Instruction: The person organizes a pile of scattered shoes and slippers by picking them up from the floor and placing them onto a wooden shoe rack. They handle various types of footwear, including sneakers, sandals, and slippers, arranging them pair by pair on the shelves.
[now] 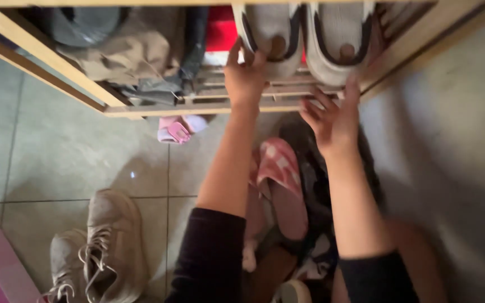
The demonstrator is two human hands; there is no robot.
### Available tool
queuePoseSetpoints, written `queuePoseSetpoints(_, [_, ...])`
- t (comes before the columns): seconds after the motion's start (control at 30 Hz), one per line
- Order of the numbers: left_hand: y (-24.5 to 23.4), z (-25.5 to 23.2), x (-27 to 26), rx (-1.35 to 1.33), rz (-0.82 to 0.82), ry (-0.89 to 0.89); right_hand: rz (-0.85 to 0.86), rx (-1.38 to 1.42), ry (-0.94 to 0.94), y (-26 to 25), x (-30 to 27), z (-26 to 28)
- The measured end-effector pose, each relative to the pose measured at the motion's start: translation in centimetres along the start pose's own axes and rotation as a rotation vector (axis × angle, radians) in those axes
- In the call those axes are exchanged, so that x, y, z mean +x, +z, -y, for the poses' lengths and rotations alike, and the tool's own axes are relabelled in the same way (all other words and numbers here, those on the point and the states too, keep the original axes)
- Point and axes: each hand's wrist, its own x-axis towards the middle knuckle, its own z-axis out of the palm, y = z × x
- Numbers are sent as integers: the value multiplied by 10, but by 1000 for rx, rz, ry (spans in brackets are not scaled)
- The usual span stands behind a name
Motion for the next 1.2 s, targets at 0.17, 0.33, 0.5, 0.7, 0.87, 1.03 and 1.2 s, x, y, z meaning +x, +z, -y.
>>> queuePoseSetpoints(0.17, [9,-29,-6,-212,94,-132,-17,-33,-143,32,59,29])
queuePoseSetpoints(0.33, [65,13,21,-120,189,47,-99,29,-197,15,115,57])
queuePoseSetpoints(0.5, [84,16,30,-93,49,45,-135,29,-173,-7,152,51])
queuePoseSetpoints(0.7, [46,-39,11,-267,126,-117,-265,-158,-79,2,154,64])
queuePoseSetpoints(0.87, [46,-40,-17,-417,107,-104,40,163,-94,-9,137,61])
queuePoseSetpoints(1.03, [0,-26,-87,-85,-32,117,-19,-195,-36,-37,45,45])
queuePoseSetpoints(1.2, [-109,-17,-136,259,6,446,265,-100,274,-27,-12,65])
